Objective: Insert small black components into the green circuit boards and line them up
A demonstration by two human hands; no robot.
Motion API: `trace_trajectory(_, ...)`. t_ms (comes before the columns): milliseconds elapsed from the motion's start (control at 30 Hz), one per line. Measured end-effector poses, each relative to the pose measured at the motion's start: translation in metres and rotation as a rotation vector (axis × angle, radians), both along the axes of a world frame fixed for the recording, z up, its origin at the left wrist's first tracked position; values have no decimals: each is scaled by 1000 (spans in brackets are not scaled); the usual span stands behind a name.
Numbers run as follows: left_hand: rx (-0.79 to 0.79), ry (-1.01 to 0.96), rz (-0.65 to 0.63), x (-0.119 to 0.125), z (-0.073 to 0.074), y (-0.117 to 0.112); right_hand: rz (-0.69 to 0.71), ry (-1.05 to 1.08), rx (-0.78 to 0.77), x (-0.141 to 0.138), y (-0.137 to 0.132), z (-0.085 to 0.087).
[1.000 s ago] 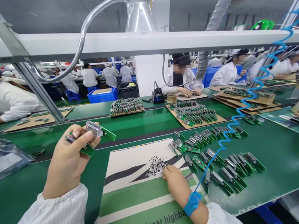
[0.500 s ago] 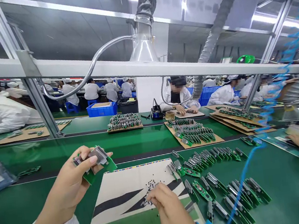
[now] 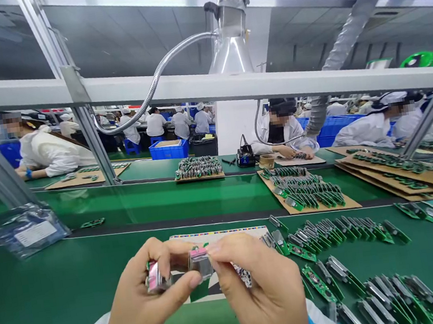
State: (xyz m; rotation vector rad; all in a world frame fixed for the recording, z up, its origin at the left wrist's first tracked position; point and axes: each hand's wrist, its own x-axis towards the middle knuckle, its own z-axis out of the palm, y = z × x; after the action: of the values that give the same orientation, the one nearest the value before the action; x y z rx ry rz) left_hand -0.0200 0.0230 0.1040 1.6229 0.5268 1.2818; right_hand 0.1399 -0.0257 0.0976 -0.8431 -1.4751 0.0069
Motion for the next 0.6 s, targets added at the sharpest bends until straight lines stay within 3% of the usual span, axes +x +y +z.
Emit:
trace_trajectory(267, 130, -14, -13, 3, -2, -3, 46, -83, 103, 0, 6, 1)
trace_trajectory(400, 148, -7, -5, 3, -2, -2, 30, -65, 84, -2, 11, 3)
trace_trajectory(600, 195, -12, 13, -2, -5, -1, -8, -117, 184, -2, 12, -2)
